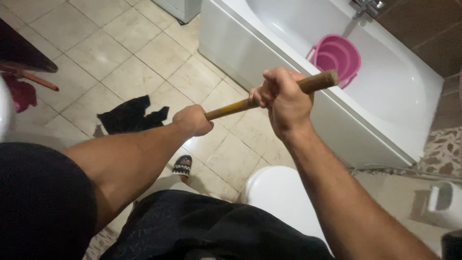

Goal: The person pushes a black cloth across the tiled floor using a long wooden handle.

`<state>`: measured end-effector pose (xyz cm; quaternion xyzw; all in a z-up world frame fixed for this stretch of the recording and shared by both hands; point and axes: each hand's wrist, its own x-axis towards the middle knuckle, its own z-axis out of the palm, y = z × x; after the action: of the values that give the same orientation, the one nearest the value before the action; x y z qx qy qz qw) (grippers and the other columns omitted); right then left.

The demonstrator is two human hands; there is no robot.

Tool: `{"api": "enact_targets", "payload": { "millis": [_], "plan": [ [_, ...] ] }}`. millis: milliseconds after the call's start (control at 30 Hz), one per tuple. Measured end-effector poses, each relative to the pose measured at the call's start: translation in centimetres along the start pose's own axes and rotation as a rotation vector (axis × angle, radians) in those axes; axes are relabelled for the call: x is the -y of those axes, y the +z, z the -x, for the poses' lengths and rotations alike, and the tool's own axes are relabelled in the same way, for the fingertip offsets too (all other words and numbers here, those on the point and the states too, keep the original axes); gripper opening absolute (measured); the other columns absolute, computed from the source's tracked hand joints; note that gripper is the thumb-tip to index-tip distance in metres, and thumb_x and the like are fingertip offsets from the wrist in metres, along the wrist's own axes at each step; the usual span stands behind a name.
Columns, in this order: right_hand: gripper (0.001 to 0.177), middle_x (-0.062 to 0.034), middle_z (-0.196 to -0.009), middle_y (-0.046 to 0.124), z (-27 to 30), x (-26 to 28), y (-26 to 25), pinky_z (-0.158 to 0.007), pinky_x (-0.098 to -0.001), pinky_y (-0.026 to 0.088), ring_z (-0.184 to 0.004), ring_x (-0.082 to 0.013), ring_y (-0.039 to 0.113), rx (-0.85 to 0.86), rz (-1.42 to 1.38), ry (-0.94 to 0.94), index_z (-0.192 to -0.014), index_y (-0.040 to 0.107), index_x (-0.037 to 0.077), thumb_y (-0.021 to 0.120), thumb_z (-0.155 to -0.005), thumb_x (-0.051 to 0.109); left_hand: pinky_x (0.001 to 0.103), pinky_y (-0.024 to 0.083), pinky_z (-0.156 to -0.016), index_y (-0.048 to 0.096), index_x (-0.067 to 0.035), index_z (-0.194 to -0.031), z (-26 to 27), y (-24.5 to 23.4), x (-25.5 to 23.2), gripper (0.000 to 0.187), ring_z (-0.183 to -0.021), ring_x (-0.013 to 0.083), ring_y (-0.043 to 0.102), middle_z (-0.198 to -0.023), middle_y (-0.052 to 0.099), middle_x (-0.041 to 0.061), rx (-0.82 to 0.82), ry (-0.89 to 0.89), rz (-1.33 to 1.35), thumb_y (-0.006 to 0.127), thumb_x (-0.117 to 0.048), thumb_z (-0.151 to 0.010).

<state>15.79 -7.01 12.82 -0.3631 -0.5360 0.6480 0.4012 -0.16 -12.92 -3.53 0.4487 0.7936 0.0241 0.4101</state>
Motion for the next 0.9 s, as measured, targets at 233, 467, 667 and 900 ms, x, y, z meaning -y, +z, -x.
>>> {"api": "enact_targets", "payload": {
  "millis": [233,467,667,900],
  "plan": [
    [0.034,-0.0065,-0.051,0.047,6.7,4.9,-9.1,-0.063,-0.0405,0.055,-0.044,-0.0163,0.042,0.136,0.123,-0.158,-0.059,0.054,0.008,0.055,-0.093,0.007,0.041,0.057,-0.086,0.079,-0.017,-0.103,4.9,6.7,-9.8,0.028,-0.092,0.0282,0.073,-0.096,0.076,0.011,-0.114,0.050,0.196,0.070,-0.038,-0.087],
    [0.036,-0.0062,-0.054,0.048,12.6,9.2,-17.9,-0.063,-0.0367,0.055,-0.049,-0.0154,0.047,0.137,0.277,-0.277,-0.059,0.055,0.006,0.055,-0.095,0.006,0.042,0.056,-0.089,0.079,-0.016,-0.101,6.4,13.1,-20.4,0.024,-0.094,0.0295,0.073,-0.099,0.076,0.012,-0.089,0.181,0.275,0.069,-0.034,-0.088],
    [0.037,-0.0050,-0.053,0.047,16.3,10.5,-21.3,-0.056,-0.0339,0.048,-0.051,-0.0157,0.049,0.079,0.394,-0.347,-0.058,0.054,0.007,0.056,-0.095,0.006,0.042,0.055,-0.091,0.079,-0.014,-0.102,7.6,16.7,-24.9,0.027,-0.098,0.0304,0.072,-0.101,0.075,0.014,-0.051,0.369,0.239,0.071,-0.034,-0.086],
    [0.035,-0.0034,-0.050,0.045,15.8,11.0,-25.4,-0.059,-0.0403,0.055,-0.043,-0.0172,0.042,-0.091,0.268,-0.288,-0.057,0.053,0.013,0.055,-0.092,0.012,0.041,0.052,-0.098,0.069,-0.010,-0.124,9.8,16.3,-27.8,0.043,-0.111,0.0299,0.067,-0.118,0.071,0.015,0.065,0.295,0.082,0.071,-0.035,-0.089]
  ]
}}
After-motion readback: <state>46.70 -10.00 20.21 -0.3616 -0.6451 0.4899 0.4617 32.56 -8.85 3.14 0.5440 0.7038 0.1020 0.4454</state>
